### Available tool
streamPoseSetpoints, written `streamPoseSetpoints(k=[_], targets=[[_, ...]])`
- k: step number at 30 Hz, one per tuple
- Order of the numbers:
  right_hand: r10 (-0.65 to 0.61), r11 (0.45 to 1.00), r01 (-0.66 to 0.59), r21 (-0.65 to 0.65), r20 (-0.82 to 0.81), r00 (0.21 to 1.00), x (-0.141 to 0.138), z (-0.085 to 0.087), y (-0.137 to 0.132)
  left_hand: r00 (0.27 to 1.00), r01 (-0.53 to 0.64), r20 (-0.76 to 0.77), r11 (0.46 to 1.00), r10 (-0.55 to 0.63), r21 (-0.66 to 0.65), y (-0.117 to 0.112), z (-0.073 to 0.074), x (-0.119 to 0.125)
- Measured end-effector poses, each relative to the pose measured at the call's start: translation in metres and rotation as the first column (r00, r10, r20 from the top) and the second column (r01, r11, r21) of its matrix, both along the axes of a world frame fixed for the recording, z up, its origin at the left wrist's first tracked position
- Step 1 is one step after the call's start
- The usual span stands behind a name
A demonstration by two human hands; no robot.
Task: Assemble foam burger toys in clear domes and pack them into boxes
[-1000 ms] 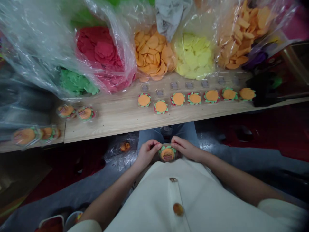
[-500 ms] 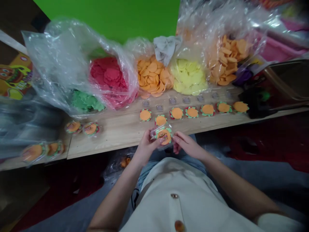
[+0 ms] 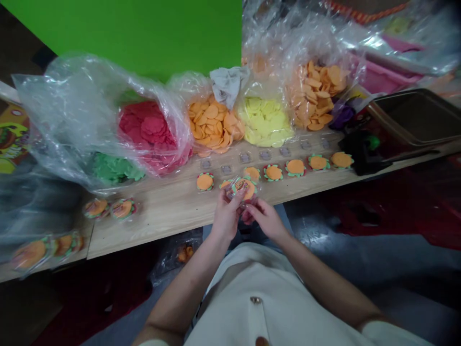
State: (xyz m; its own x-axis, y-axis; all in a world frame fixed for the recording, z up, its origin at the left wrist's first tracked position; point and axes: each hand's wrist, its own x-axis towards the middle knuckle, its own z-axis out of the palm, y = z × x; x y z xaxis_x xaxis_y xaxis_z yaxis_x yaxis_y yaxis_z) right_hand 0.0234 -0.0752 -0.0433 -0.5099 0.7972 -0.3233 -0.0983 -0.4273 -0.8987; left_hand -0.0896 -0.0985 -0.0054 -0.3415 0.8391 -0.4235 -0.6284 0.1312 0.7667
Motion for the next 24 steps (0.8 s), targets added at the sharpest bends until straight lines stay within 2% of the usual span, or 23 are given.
streamPoseSetpoints(k=[5,9,11,13,14,16,17,18,19,21,24], targets=[[-0.072,0.996,0.075,0.038,-0.076,0.995,0.007,0.001,0.003,0.994,0.005,-0.112,0.999,-0.001,0.036,0.01,0.006,0.021],[-0.074,0.994,0.08,0.074,-0.087,0.993,0.016,-0.001,0.004,0.989,0.108,-0.096,0.994,-0.108,-0.009,0.017,0.005,0.028],[-0.053,0.984,0.049,0.169,0.022,0.998,0.037,-0.003,0.015,0.984,0.166,-0.061,0.986,-0.167,-0.017,0.022,0.004,0.029],[-0.148,0.945,0.082,0.316,0.19,0.971,0.078,-0.003,0.044,0.988,0.152,-0.022,0.988,-0.153,-0.014,0.03,0.005,0.028],[-0.259,0.907,0.142,0.395,0.26,0.93,0.107,-0.001,0.064,0.992,0.127,-0.001,0.992,-0.127,-0.018,0.036,0.006,0.027],[-0.539,0.797,0.362,0.483,0.299,0.787,0.177,0.008,0.11,0.996,0.087,0.037,0.995,-0.085,-0.045,0.054,0.011,0.028],[-0.677,0.709,0.48,0.517,0.308,0.668,0.213,0.015,0.134,0.994,0.097,0.058,0.993,-0.093,-0.063,0.063,0.016,0.03],[-0.82,0.571,0.624,0.533,0.358,0.446,0.246,0.021,0.156,0.99,0.121,0.081,0.989,-0.115,-0.082,0.073,0.021,0.034],[-0.836,0.522,0.701,0.485,0.453,0.31,0.273,0.027,0.176,0.985,0.149,0.107,0.984,-0.138,-0.099,0.082,0.026,0.039],[-0.773,0.578,0.729,0.367,0.533,0.345,0.309,0.032,0.209,0.97,0.193,0.168,0.975,-0.174,-0.107,0.096,0.035,0.053],[-0.602,0.742,0.658,0.127,0.559,0.57,0.321,0.03,0.235,0.951,0.227,0.23,0.971,-0.205,-0.074,0.108,0.039,0.073]])
